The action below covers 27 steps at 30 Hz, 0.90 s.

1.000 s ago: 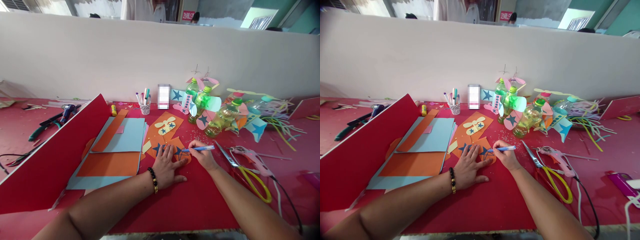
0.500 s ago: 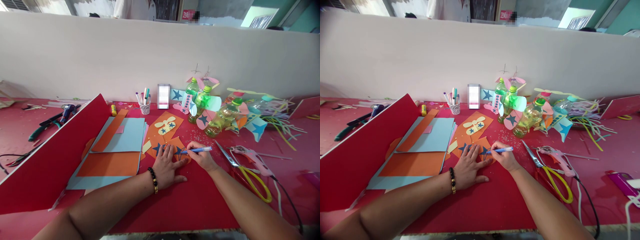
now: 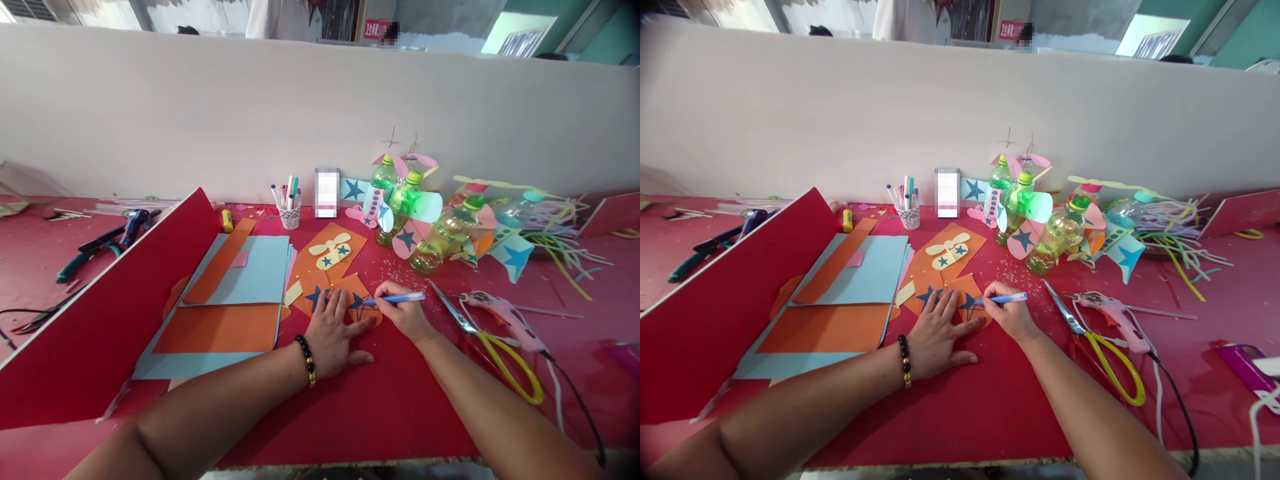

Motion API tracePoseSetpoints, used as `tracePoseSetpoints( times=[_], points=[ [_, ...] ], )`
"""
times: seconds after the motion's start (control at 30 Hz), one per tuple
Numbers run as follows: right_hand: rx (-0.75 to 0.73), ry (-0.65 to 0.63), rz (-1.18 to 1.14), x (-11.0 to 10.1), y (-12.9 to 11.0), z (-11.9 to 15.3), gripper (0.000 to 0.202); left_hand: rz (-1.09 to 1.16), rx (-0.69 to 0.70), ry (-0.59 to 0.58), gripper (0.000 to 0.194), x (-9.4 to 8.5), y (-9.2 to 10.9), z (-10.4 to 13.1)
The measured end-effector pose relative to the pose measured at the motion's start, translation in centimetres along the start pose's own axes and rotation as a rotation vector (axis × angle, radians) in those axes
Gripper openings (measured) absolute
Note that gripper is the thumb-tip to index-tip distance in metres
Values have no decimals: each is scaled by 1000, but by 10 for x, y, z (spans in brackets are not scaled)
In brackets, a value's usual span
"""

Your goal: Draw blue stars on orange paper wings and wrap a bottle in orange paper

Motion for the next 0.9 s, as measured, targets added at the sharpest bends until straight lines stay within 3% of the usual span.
tracePoseSetpoints(
  times=[0.13,0.43,0.67,0.9],
  points=[
    [6,65,32,-7,3,0,11,22,3,-13,70,0,0,0],
    [7,31,-11,-4,2,2,10,28,2,-6,70,1,0,0],
    [9,-90,-90,9,-3,3,6,20,4,-10,70,0,0,-1],
    [-18,-42,-40,4,-2,2,7,26,1,-4,71,1,0,1]
  ],
)
Point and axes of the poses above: each hand's wrist, its own z-axis away from the middle knuckle, its own x-axis out of the palm, y = z × x, the point moved 9 cm from there along -z, towards the middle knuckle, and after that the axes turned 15 degrees about -z, right-handed, at the moved point
